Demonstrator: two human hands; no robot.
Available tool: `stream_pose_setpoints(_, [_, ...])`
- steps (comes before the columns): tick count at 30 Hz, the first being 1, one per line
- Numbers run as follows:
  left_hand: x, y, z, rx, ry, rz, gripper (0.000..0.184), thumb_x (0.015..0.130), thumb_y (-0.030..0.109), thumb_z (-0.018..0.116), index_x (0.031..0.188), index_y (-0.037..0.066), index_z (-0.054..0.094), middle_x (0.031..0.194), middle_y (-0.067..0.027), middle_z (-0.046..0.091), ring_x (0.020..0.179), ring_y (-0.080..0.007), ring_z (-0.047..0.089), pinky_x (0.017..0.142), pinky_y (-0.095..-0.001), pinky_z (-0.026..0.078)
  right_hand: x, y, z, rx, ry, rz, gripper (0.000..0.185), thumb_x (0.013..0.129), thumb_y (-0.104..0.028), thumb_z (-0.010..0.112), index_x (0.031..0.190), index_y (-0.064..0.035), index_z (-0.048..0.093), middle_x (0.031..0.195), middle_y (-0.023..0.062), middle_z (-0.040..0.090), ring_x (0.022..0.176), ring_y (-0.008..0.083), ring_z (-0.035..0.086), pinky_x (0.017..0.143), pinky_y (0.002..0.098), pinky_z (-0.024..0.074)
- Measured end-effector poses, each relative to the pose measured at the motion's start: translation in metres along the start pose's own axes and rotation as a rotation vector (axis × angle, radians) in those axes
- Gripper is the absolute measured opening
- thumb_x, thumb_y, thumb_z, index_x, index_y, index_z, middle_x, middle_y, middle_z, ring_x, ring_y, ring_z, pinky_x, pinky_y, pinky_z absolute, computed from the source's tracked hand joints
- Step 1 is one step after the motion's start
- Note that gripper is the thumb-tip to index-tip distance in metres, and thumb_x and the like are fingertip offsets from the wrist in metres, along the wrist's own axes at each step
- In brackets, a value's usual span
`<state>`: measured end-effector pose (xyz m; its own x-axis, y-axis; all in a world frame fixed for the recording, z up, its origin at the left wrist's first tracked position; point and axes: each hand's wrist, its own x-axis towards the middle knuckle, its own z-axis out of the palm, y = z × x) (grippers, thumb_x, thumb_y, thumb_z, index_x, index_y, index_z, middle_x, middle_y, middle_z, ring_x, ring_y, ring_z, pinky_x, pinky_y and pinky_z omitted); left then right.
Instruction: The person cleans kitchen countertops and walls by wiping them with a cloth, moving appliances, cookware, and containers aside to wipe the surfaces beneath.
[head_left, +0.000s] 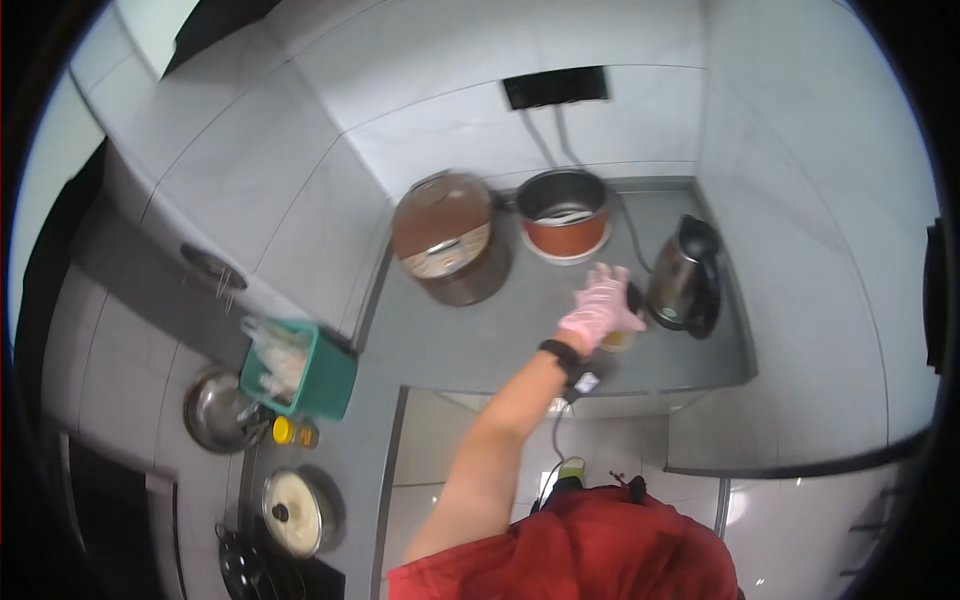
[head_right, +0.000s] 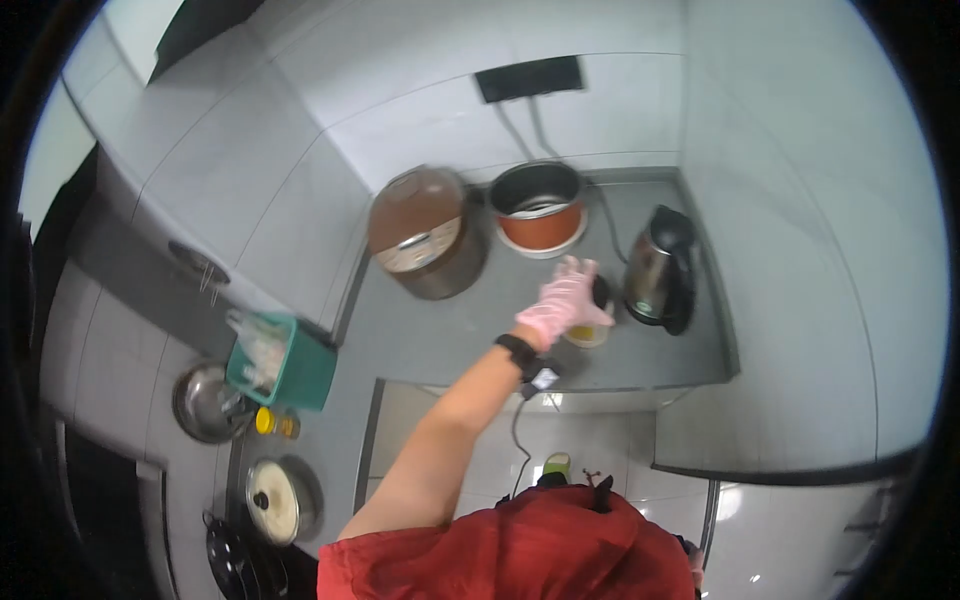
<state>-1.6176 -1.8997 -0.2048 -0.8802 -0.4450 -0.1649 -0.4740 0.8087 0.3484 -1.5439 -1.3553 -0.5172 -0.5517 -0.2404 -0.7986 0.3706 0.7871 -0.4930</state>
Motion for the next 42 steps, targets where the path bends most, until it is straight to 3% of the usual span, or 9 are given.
stream_pose_setpoints(2, [0.008, -0.003, 0.007, -0.013, 0.034, 0.035, 0.107, 0.055, 0.04, 0.083, 0.14, 0.005, 0.029, 0.143, -0.0338, 0.025, 0.129, -0.0458, 0.035, 0.105, -0.044, 0.037, 0.011, -0.038, 0.001, -0.048, -0.019, -0.038, 0.051, 0.071, -0.027, 0.075, 0.109, 0.0055, 0.062, 0.102, 0.0149, 0.068, 0.094, 0.018, 0.064, 0.084, 0.03, 0.05])
stream_pose_setpoints(4, [0.012, -0.006, 0.015, 0.018, 0.111, 0.056, 0.088, 0.059, 0.031, 0.078, 0.132, 0.002, 0.038, 0.124, -0.0282, 0.048, 0.112, -0.0418, 0.051, 0.092, -0.0455, 0.048, 0.021, -0.07, 0.004, -0.085, -0.041, -0.066, 0.05, 0.072, -0.026, 0.074, 0.109, 0.0053, 0.062, 0.102, 0.015, 0.068, 0.094, 0.0182, 0.064, 0.084, 0.0302, 0.0501])
stream_pose_setpoints(15, [-0.081, -0.165, -0.055, -0.097, 0.128, -0.12, 0.076, 0.059, 0.042, 0.07, 0.122, 0.002, 0.054, 0.105, -0.0232, 0.061, 0.103, -0.0343, 0.058, 0.091, -0.0409, 0.047, 0.014, -0.098, 0.007, -0.134, -0.059, -0.031, 0.047, 0.073, -0.022, 0.073, 0.11, 0.0042, 0.062, 0.101, 0.0154, 0.069, 0.093, 0.0197, 0.065, 0.083, 0.0311, 0.0504])
stream_pose_setpoints(26, [-0.125, -0.386, -0.105, 0.19, 0.298, -0.826, 0.083, 0.063, 0.039, 0.072, 0.132, 0.005, 0.043, 0.12, -0.026, 0.054, 0.112, -0.0375, 0.055, 0.095, -0.0415, 0.046, -0.001, -0.036, 0.017, -0.119, -0.013, -0.052, 0.044, 0.074, -0.019, 0.071, 0.111, 0.0031, 0.062, 0.101, 0.0159, 0.069, 0.091, 0.0211, 0.066, 0.082, 0.032, 0.0508])
stream_pose_setpoints(30, [-0.127, -0.467, -0.076, 0.143, 0.483, -0.743, 0.083, 0.064, 0.038, 0.073, 0.132, 0.005, 0.04, 0.13, -0.0324, 0.041, 0.123, -0.0434, 0.041, 0.102, -0.0426, 0.039, -0.008, -0.094, 0.019, -0.237, 0.022, -0.163, 0.048, 0.074, -0.014, 0.068, 0.118, -0.0003, 0.059, 0.103, 0.0178, 0.067, 0.091, 0.0241, 0.066, 0.081, 0.034, 0.0512])
stream_pose_setpoints(34, [-0.123, -0.374, -0.09, 0.416, 0.373, -0.836, 0.101, 0.071, 0.032, 0.079, 0.148, 0.008, 0.018, 0.151, -0.0234, 0.019, 0.139, -0.0382, 0.022, 0.111, -0.0428, 0.028, -0.051, -0.169, 0.025, -0.225, 0.037, -0.028, 0.055, 0.076, -0.013, 0.069, 0.126, 0.0013, 0.053, 0.113, 0.0176, 0.063, 0.101, 0.0251, 0.063, 0.088, 0.0346, 0.05])
stream_pose_setpoints(37, [-0.097, -0.372, -0.033, -0.221, 0.661, -0.209, 0.089, 0.077, 0.026, 0.075, 0.147, 0.009, 0.024, 0.151, -0.0204, 0.022, 0.138, -0.0303, 0.027, 0.112, -0.04, 0.027, -0.048, -0.157, 0.027, -0.291, 0.061, -0.044, 0.055, 0.076, -0.014, 0.068, 0.127, -0.0014, 0.053, 0.112, 0.0176, 0.064, 0.102, 0.0259, 0.063, 0.089, 0.0341, 0.0497])
stream_pose_setpoints(39, [-0.095, -0.227, -0.044, -0.8, 0.328, -0.17, 0.082, 0.081, 0.022, 0.071, 0.147, 0.008, 0.024, 0.149, -0.0174, 0.029, 0.136, -0.0265, 0.031, 0.111, -0.0373, 0.028, -0.045, -0.144, 0.026, -0.273, 0.046, -0.013, 0.052, 0.075, -0.015, 0.068, 0.124, -0.0032, 0.057, 0.105, 0.0139, 0.067, 0.092, 0.0215, 0.065, 0.08, 0.033, 0.0517])
stream_pose_setpoints(42, [-0.069, -0.136, 0.0, -1.073, -0.135, -0.048, 0.082, 0.081, 0.027, 0.071, 0.145, 0.001, 0.027, 0.149, -0.0189, 0.028, 0.137, -0.0261, 0.031, 0.11, -0.0333, 0.028, -0.036, -0.104, 0.023, -0.119, 0.009, 0.031, 0.05, 0.076, -0.014, 0.068, 0.124, -0.004, 0.057, 0.103, 0.0128, 0.068, 0.091, 0.0208, 0.065, 0.08, 0.0337, 0.0514])
